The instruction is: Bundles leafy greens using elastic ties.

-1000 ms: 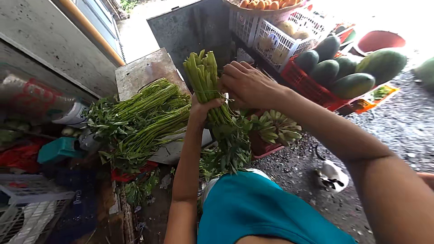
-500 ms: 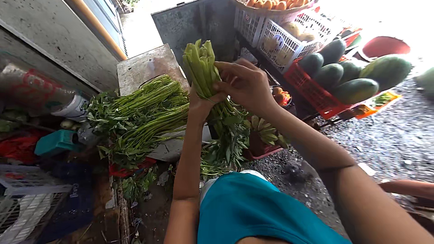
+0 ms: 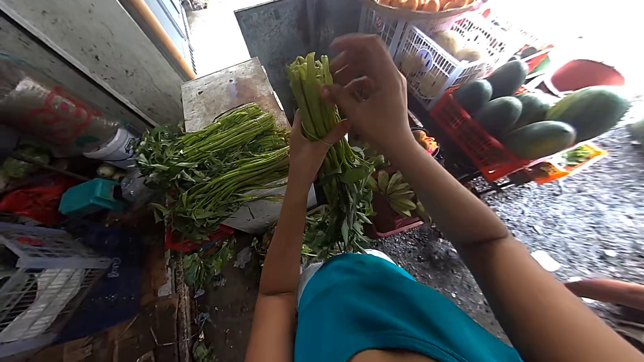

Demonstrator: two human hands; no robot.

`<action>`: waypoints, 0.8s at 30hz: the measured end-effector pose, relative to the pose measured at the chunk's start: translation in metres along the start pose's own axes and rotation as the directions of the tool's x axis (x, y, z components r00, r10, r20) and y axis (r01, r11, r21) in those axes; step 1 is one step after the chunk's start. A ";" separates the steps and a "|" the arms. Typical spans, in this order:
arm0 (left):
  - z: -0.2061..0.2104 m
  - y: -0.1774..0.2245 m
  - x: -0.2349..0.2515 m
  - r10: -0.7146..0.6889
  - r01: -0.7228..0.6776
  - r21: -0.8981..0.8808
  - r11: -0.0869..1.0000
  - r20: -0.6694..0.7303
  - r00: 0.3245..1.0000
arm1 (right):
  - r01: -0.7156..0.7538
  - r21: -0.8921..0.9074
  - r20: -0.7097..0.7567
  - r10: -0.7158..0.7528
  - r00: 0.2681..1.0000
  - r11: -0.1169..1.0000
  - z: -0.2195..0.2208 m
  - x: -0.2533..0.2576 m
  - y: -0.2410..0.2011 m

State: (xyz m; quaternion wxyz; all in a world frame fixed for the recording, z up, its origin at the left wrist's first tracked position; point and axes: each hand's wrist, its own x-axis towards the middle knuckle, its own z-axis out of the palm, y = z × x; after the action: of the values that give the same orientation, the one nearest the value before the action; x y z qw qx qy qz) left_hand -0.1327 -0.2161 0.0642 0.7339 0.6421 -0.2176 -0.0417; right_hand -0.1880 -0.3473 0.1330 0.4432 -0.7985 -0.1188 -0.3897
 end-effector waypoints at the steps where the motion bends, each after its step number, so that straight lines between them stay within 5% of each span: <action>1: 0.002 0.000 0.001 0.021 -0.015 0.090 0.996 -0.064 0.998 | -0.048 -0.020 0.024 0.049 0.999 0.999 -0.001 -0.007 -0.002; 5: 0.017 -0.001 -0.005 0.246 -0.186 0.354 0.917 -0.132 0.960 | -0.337 -0.026 0.229 0.333 0.915 0.941 0.006 -0.033 0.011; 7: 0.015 0.009 -0.009 0.256 -0.242 0.402 0.883 0.020 0.966 | -0.318 0.152 0.189 0.288 0.939 0.936 0.003 -0.034 0.028; 10: -0.006 0.020 -0.002 0.313 -0.369 0.112 0.923 0.344 0.885 | -0.201 0.279 0.100 0.180 0.979 0.939 -0.007 -0.030 0.035; 12: -0.023 0.020 0.005 0.332 -0.351 -0.049 0.935 0.465 0.821 | -0.184 0.264 0.054 0.175 0.983 0.947 -0.007 -0.032 0.033; 15: -0.042 0.006 0.009 0.236 -0.295 0.027 0.955 0.532 0.813 | -0.131 0.385 0.125 0.089 0.988 0.914 -0.004 -0.035 0.033; 17: -0.048 -0.002 0.002 0.082 0.004 -0.134 0.991 0.624 0.778 | -0.174 0.409 0.208 0.094 0.974 0.896 0.001 -0.036 0.026; 20: -0.050 -0.016 -0.006 -0.041 0.261 -0.275 0.925 0.610 0.791 | -0.194 -0.004 0.052 0.194 0.980 0.981 0.004 -0.036 0.013; 22: -0.047 -0.018 -0.010 -0.147 0.266 -0.202 0.943 0.466 0.873 | -0.087 -0.317 -0.114 0.053 0.992 0.944 0.010 -0.038 0.010; 24: -0.041 -0.016 -0.009 -0.209 0.234 -0.035 0.972 0.340 0.917 | 0.080 -0.436 -0.102 -0.137 0.985 0.896 0.024 -0.044 0.015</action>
State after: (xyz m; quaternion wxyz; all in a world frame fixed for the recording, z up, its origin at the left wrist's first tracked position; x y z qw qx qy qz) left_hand -0.1221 -0.1778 0.0430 0.7005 0.6182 -0.2630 -0.2407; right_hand -0.1970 -0.3302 0.0847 0.2405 -0.8417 -0.0451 -0.4814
